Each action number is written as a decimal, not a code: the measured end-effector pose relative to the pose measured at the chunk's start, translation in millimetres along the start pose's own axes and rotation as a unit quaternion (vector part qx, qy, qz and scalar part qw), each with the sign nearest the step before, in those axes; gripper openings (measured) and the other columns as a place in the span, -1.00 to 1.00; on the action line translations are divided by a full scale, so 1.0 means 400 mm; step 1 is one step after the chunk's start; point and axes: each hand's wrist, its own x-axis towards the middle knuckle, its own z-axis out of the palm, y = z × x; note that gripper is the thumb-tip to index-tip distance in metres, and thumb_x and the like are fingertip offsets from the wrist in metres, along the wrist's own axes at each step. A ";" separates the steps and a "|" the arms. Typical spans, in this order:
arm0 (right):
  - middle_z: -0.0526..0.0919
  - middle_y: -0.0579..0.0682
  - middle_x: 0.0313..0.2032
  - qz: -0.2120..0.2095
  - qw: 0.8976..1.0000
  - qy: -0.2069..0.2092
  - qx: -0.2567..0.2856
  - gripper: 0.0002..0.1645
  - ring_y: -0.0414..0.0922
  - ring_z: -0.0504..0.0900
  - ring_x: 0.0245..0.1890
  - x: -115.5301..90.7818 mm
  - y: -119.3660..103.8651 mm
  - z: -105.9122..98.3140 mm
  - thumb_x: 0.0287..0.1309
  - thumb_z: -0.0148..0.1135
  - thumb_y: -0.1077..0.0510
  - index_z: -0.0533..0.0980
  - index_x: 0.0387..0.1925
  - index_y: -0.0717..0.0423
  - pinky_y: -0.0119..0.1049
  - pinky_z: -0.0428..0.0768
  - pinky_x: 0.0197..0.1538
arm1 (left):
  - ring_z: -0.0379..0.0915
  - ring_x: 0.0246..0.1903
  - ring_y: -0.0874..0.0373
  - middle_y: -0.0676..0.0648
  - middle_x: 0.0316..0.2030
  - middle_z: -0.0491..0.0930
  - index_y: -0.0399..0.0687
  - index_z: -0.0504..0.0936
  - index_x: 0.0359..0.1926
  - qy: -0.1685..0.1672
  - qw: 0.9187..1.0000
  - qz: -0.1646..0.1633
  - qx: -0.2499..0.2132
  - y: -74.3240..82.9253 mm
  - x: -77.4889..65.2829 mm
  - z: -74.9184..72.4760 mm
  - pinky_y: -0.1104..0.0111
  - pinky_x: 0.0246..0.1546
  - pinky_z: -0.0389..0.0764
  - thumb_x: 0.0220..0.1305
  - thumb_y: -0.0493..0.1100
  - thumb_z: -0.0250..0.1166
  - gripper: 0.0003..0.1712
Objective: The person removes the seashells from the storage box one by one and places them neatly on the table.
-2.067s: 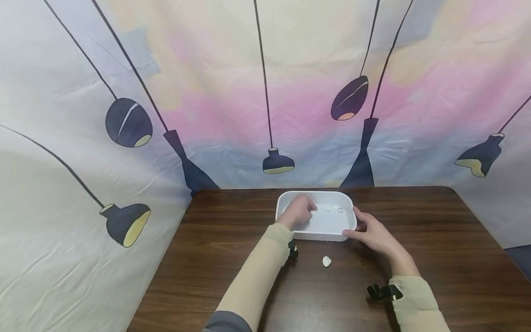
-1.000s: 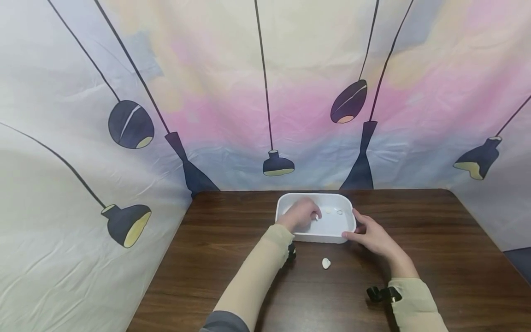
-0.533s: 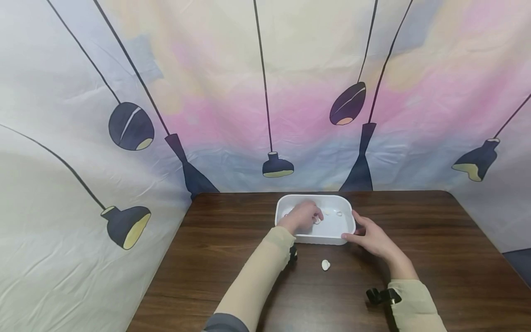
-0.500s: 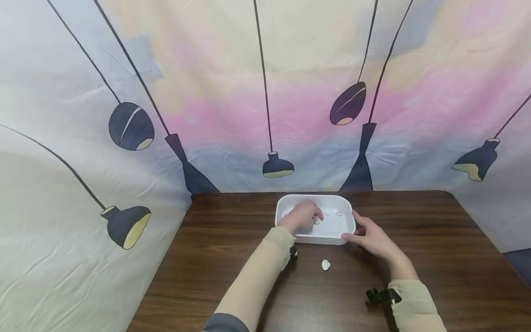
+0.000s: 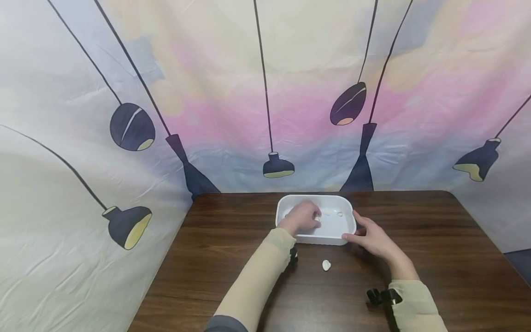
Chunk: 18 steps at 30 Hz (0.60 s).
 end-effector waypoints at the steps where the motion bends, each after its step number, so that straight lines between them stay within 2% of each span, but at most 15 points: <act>1: 0.32 0.57 0.38 0.000 1.000 0.000 0.000 0.25 0.14 0.66 0.01 0.000 0.000 0.000 0.27 0.53 -0.13 0.04 0.62 0.43 -0.15 0.65 -0.16 | 0.56 -0.05 0.19 0.08 -0.18 0.71 -0.01 0.82 0.08 0.000 1.000 0.000 0.002 0.000 0.000 0.000 0.40 0.17 0.52 0.31 -0.04 0.55 -0.64; 11: 0.34 0.56 0.35 0.001 1.000 -0.001 -0.005 0.26 0.12 0.66 -0.02 0.001 0.001 0.002 0.27 0.53 -0.14 0.04 0.62 0.43 -0.15 0.65 -0.17 | 0.58 -0.03 0.20 0.08 -0.10 0.78 -0.02 0.84 0.08 -0.003 1.000 0.008 -0.007 0.000 0.001 0.001 0.42 0.20 0.51 0.34 -0.15 0.53 -0.70; 18: 0.33 0.57 0.36 0.002 1.000 -0.001 -0.003 0.26 0.13 0.66 -0.01 0.002 0.002 0.003 0.27 0.53 -0.15 0.03 0.62 0.44 -0.14 0.66 -0.16 | 0.59 0.01 0.21 0.09 -0.07 0.78 0.00 0.84 0.08 -0.008 1.000 -0.001 -0.003 0.003 -0.003 0.000 0.42 0.22 0.51 0.34 -0.14 0.54 -0.70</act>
